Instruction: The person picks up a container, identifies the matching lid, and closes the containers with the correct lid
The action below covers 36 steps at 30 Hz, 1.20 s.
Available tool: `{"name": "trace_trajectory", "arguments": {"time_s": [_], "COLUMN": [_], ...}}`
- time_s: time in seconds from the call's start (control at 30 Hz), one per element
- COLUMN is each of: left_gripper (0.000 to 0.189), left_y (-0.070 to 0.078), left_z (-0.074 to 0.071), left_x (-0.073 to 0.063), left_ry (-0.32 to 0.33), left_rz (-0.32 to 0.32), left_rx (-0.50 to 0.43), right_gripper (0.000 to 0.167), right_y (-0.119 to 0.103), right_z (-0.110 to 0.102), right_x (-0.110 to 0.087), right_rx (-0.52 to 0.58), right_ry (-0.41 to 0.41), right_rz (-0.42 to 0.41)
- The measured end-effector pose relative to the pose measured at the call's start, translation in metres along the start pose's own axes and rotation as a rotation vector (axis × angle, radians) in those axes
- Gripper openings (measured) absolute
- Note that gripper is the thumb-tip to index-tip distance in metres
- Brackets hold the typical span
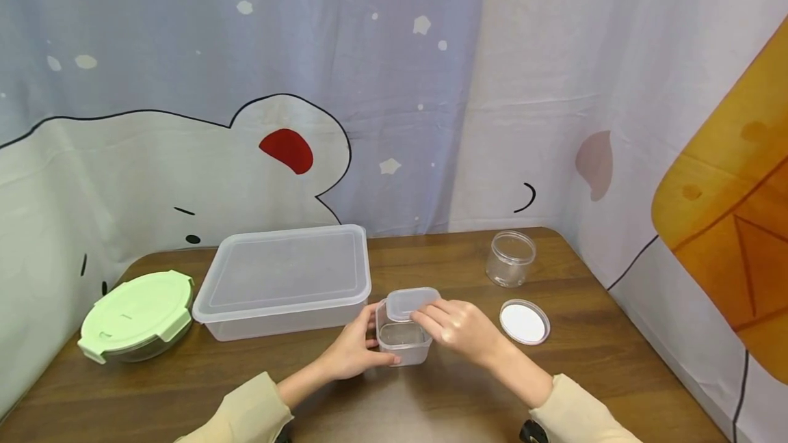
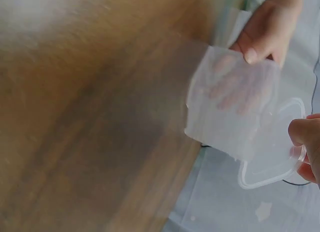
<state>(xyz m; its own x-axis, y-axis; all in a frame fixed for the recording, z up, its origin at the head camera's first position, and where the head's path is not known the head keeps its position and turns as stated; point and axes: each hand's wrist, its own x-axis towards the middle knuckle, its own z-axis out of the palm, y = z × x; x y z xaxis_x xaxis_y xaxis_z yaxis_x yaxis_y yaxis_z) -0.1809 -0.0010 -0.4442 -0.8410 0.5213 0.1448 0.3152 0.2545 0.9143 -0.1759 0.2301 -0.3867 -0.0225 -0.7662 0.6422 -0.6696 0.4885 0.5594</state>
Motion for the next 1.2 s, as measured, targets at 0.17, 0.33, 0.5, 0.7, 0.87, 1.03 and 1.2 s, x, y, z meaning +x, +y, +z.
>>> {"name": "trace_trajectory", "arguments": {"time_s": [0.17,0.33,0.5,0.7,0.87,1.03,1.2], "left_gripper": [0.087,0.087,0.087,0.087,0.087,0.087,0.087], "left_y": [0.001,0.000,-0.001,-0.002,-0.002,-0.002,-0.002], "left_z": [0.001,0.001,0.002,0.002,0.002,0.001,0.000], "left_x": [-0.001,0.000,0.000,0.000,0.000,0.001,0.002], "left_ry": [-0.002,0.002,0.000,0.007,0.011,-0.001,-0.017], "left_rz": [-0.008,-0.014,-0.009,0.004,0.009,0.019,0.025], "left_rx": [0.003,0.008,0.018,0.024,0.022,0.014,0.002], "right_gripper": [0.039,0.038,0.035,0.031,0.030,0.065,0.081], "right_y": [-0.009,-0.016,-0.021,-0.021,-0.011,0.001,0.010], "right_z": [0.000,0.001,0.003,0.004,0.007,0.010,0.014], "right_x": [-0.002,-0.005,-0.009,-0.012,-0.011,-0.011,-0.012], "right_rx": [-0.007,0.044,0.109,0.180,0.351,0.568,0.806], "right_ry": [-0.025,-0.022,-0.028,-0.009,-0.003,-0.227,-0.457], "right_rz": [-0.020,-0.006,0.008,0.004,0.189,0.538,0.729]}}
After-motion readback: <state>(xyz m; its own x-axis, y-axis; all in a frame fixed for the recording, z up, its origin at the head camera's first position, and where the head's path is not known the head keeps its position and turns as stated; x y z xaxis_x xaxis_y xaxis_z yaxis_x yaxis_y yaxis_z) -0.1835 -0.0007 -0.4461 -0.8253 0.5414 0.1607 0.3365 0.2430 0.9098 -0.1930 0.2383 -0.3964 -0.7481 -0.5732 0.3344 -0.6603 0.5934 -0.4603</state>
